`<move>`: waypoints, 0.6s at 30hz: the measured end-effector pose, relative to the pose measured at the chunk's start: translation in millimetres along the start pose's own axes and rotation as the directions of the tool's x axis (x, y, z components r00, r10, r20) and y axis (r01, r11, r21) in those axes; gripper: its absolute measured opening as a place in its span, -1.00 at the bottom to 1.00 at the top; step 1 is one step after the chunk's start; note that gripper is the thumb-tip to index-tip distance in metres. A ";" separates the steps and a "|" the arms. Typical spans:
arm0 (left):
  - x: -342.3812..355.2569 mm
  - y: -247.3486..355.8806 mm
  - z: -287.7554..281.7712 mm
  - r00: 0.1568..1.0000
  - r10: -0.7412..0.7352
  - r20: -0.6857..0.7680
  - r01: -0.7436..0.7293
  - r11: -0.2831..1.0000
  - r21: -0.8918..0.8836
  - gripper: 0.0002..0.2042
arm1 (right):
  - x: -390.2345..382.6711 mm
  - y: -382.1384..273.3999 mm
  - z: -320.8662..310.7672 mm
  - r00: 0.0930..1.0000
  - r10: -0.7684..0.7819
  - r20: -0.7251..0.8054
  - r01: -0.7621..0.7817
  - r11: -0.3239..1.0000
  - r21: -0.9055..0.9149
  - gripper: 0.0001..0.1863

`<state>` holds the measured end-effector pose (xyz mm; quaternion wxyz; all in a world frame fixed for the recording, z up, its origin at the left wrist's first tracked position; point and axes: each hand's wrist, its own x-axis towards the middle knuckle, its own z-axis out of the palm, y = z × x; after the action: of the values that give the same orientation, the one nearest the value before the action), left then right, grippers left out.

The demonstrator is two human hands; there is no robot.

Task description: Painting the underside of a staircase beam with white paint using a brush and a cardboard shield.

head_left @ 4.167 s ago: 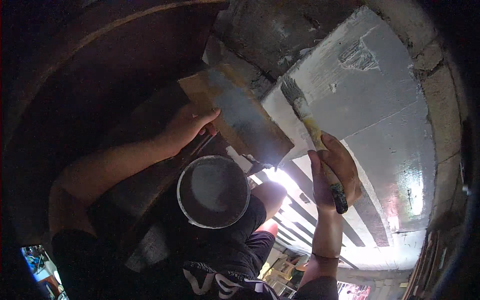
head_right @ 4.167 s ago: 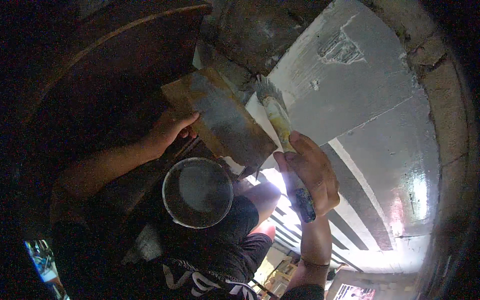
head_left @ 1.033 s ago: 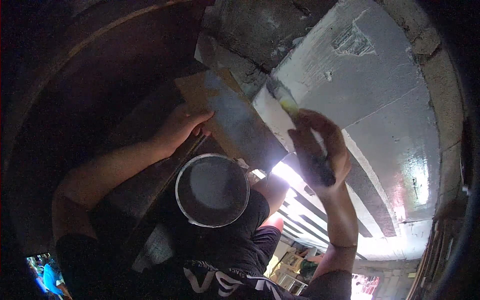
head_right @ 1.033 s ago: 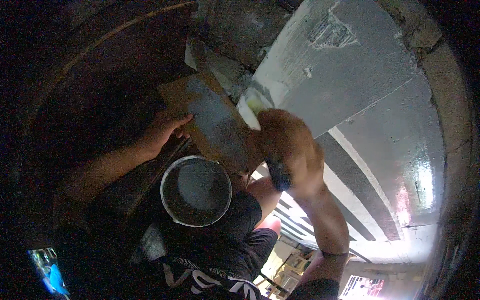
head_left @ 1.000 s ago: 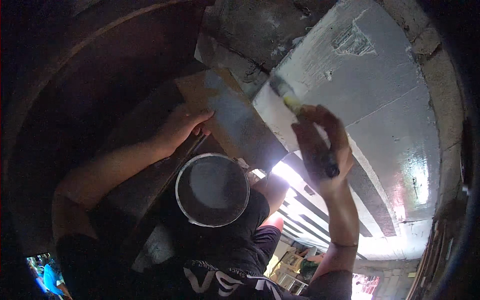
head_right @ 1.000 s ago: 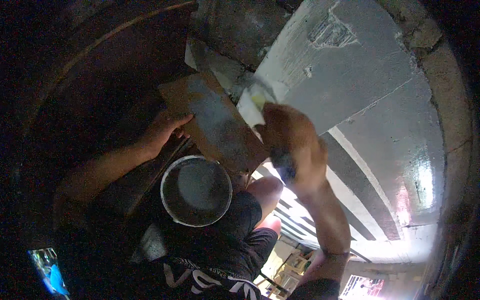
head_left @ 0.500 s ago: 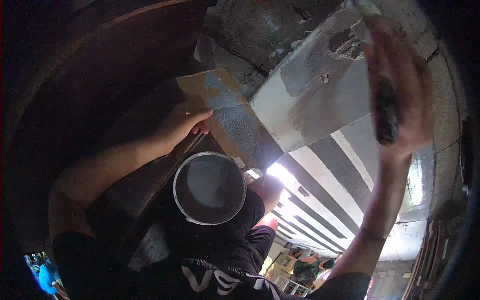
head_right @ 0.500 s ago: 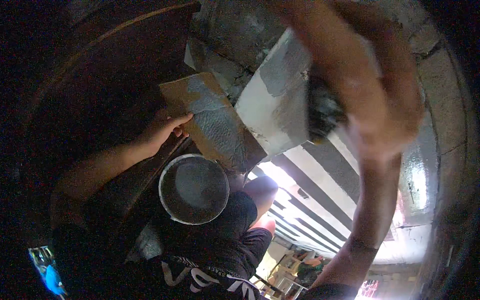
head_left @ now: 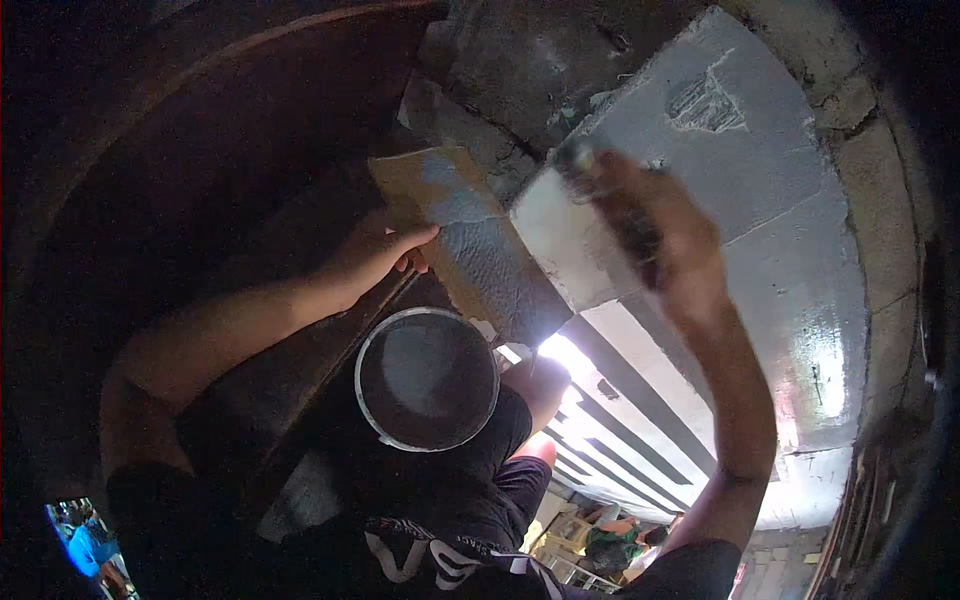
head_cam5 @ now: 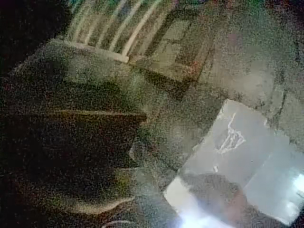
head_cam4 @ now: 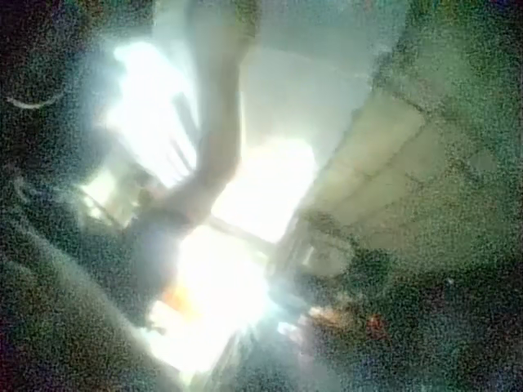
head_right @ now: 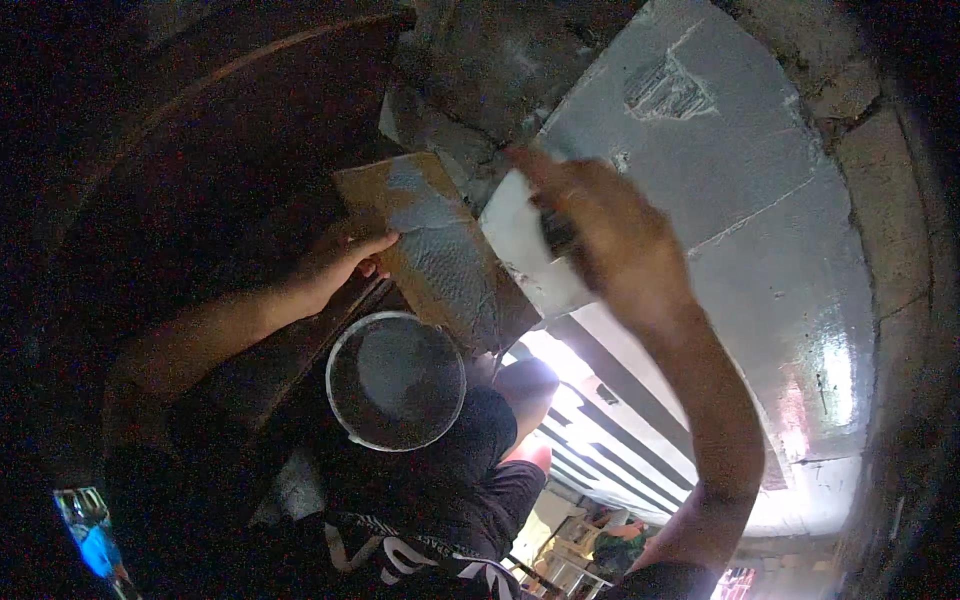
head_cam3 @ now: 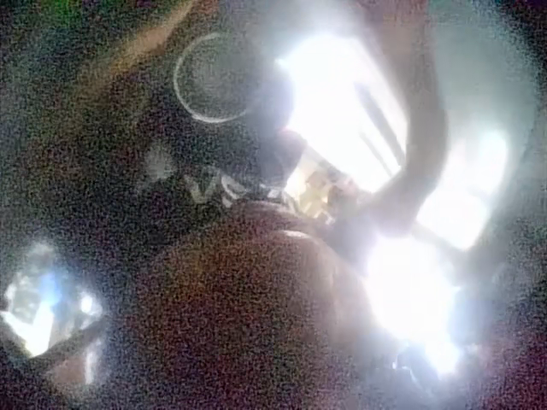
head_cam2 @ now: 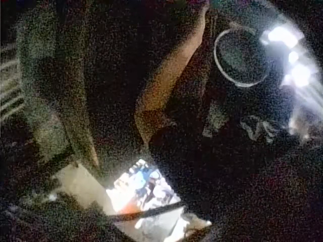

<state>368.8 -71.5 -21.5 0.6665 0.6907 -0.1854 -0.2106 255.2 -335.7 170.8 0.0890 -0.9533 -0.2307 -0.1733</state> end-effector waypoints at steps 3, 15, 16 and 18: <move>-0.8 -0.7 1.8 0.999 0.003 -0.045 -0.005 0.999 -0.034 -0.75 | 8.4 0.8 -37.4 0.940 -0.237 -0.244 0.176 0.953 -0.249 -0.56; 2.5 -12.8 -2.1 0.998 0.061 -0.010 -0.061 0.997 -0.045 -0.71 | -19.1 -21.7 17.3 0.943 0.238 0.233 -0.240 0.971 -0.020 -0.54; 2.9 -14.4 -2.9 0.996 0.088 -0.009 -0.089 0.995 -0.038 -0.72 | -28.4 -18.8 22.6 0.846 0.400 0.353 -0.440 0.897 0.036 -0.51; 4.7 -16.2 -4.0 0.998 0.054 0.012 -0.053 0.997 -0.052 -0.72 | -44.1 -12.9 33.9 0.850 0.400 0.343 -0.468 0.873 0.139 -0.58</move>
<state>374.5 -69.9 -37.8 0.6881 0.6668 -0.2028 -0.2021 222.2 -334.0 124.3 0.1931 -0.9801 -0.0365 0.0264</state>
